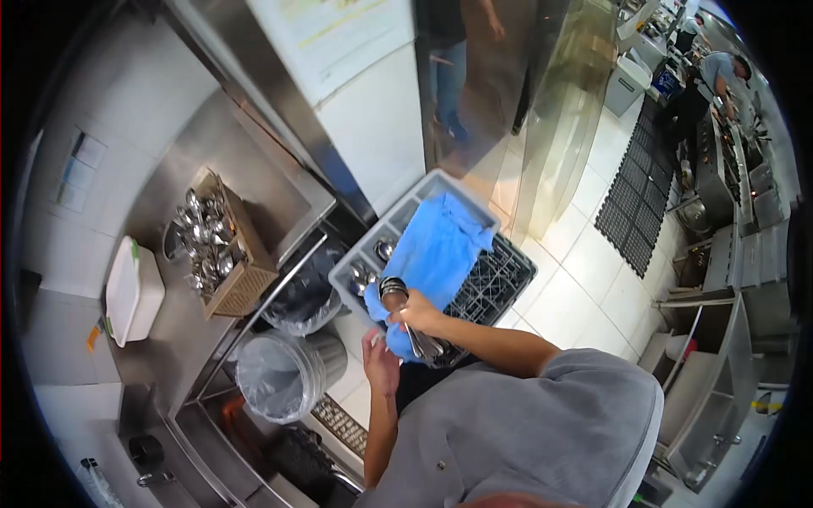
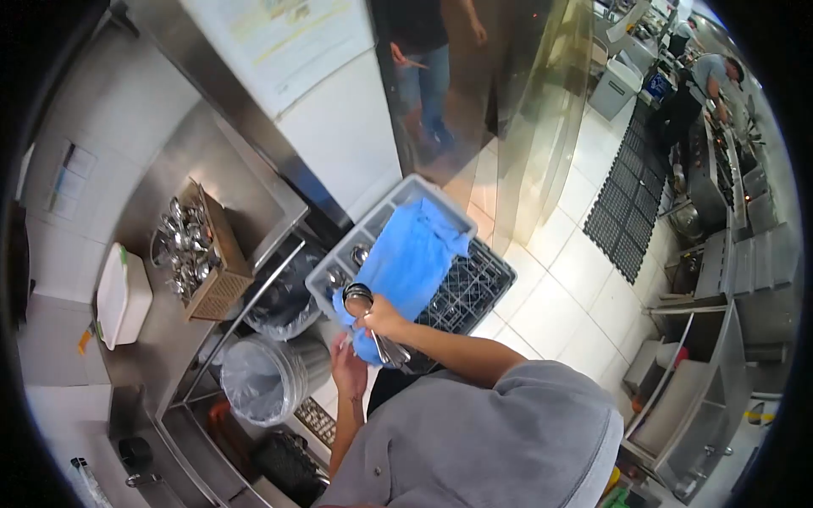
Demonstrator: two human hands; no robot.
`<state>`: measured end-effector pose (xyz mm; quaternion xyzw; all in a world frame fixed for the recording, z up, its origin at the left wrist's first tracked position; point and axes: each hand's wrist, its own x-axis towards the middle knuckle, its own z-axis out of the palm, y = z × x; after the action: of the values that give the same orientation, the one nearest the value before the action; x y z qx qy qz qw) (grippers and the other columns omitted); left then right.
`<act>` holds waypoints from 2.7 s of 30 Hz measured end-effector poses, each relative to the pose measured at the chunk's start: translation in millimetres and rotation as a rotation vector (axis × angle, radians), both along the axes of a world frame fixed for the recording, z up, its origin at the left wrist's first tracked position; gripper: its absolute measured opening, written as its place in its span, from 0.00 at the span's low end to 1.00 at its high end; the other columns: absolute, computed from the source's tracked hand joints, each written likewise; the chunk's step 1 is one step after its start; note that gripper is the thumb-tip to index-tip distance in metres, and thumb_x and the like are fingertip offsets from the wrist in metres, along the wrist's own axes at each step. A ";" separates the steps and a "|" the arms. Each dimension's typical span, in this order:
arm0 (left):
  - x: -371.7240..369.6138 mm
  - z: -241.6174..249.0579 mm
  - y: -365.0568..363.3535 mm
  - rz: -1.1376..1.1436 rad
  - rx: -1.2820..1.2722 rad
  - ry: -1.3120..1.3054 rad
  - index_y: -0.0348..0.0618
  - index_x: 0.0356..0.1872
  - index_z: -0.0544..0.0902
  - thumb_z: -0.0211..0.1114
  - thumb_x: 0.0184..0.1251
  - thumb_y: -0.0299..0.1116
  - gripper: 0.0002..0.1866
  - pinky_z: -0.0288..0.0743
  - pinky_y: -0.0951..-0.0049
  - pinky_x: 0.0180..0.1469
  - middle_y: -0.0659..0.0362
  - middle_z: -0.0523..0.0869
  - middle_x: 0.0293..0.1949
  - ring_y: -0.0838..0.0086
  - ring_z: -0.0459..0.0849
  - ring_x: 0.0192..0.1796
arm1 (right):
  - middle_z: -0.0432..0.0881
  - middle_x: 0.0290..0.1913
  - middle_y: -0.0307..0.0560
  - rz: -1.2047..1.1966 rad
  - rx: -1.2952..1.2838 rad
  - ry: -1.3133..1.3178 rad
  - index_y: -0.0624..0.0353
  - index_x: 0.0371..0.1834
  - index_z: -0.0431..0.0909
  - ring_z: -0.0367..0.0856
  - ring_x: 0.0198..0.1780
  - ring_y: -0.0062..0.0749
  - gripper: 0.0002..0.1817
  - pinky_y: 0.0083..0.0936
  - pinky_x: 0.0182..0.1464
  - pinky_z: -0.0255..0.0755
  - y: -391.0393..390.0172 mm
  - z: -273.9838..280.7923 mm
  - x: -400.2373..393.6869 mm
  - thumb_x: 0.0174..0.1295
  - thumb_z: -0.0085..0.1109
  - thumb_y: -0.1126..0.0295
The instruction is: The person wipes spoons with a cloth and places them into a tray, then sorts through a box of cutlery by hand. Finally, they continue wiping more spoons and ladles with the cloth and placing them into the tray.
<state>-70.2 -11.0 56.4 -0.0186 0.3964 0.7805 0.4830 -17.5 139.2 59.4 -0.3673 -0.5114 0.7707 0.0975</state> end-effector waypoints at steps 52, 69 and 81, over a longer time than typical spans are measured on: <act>-13.1 12.5 -7.5 -0.035 1.882 -3.296 0.44 0.34 0.76 0.48 0.66 0.32 0.09 0.73 0.76 0.29 0.63 0.77 0.26 0.76 0.77 0.28 | 0.73 0.56 0.53 1.079 -0.270 -0.066 0.68 0.60 0.66 0.72 0.56 0.29 0.28 0.23 0.57 0.66 104.5 4.9 26.8 0.60 0.57 0.61; 36.1 15.9 -74.6 -0.103 2.297 -3.300 0.42 0.33 0.77 0.50 0.64 0.28 0.06 0.71 0.76 0.27 0.63 0.74 0.24 0.78 0.74 0.25 | 0.78 0.38 0.36 1.154 0.220 0.233 0.63 0.45 0.74 0.72 0.40 0.18 0.13 0.20 0.43 0.69 92.2 -15.9 117.7 0.62 0.57 0.66; 9.5 7.7 -39.2 -0.160 2.235 -3.635 0.42 0.34 0.76 0.50 0.64 0.29 0.06 0.72 0.74 0.29 0.62 0.74 0.26 0.76 0.75 0.27 | 0.79 0.40 0.40 0.507 -0.404 0.038 0.62 0.47 0.74 0.76 0.43 0.21 0.12 0.22 0.44 0.73 112.8 -34.6 226.8 0.63 0.51 0.69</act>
<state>-60.7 -50.2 64.0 0.3253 0.9040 0.2708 -0.0597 209.2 252.1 24.8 -0.2256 -0.4215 0.8631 -0.1628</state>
